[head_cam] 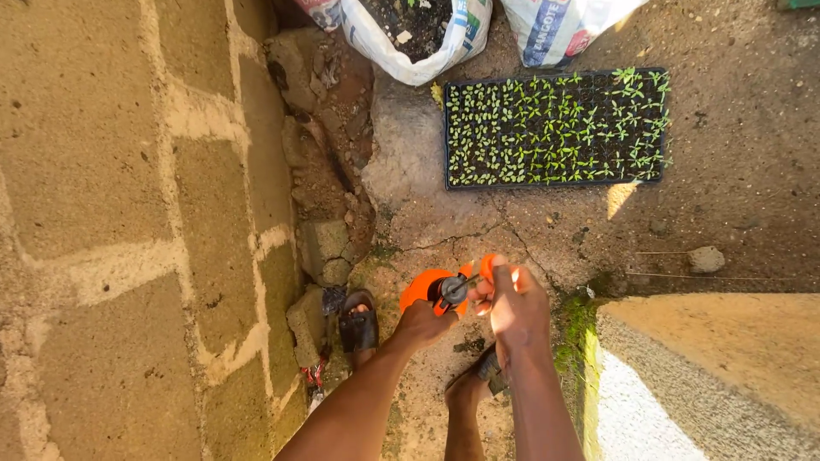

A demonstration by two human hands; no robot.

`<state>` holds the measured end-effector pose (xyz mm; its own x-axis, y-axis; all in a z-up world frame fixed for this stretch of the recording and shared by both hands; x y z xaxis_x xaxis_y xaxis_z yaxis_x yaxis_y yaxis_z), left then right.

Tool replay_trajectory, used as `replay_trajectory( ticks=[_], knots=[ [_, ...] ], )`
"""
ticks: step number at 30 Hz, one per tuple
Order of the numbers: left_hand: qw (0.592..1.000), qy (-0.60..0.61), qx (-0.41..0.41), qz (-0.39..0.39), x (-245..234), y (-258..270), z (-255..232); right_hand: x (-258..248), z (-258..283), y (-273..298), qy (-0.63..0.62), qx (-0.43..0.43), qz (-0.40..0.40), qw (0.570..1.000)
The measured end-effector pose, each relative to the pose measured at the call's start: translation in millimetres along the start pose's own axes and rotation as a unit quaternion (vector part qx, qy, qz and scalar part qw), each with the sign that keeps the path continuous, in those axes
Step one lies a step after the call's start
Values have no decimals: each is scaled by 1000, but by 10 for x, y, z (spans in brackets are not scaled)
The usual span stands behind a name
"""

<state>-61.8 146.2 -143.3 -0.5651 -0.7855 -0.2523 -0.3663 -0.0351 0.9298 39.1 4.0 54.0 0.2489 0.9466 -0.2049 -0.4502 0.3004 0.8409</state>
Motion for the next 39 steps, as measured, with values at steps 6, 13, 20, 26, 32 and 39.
replay_trajectory(
  ticks=[6,13,20,26,32,39],
  knots=[
    [1000,14,-13,-20,31,-143,-12,79,-23,-120,-27,-65,3,998],
    [999,45,-23,-20,37,-52,-79,196,-513,-496,-40,-35,23,998],
    [998,35,-37,-22,95,-119,163,187,-512,-289,42,31,15,999],
    [998,37,21,-44,-86,47,-46,-55,-411,-1,-57,-32,35,997],
    [997,46,40,-39,-222,166,-348,-24,-109,52,-64,-111,31,991],
    [997,42,28,-63,-32,-296,-335,58,-417,-270,-99,-98,38,989]
  ],
)
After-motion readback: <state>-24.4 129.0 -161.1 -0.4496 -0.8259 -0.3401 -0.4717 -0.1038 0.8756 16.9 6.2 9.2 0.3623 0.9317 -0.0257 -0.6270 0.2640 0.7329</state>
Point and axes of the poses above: each hand's wrist, its own y-axis away from the middle knuckle, its own x-axis out of the palm, z = x × y, the point moved 7 cm from there along -y, towards the middle knuckle, and after that the axes turned 5 degrees about -z, right-handed, at the moved point
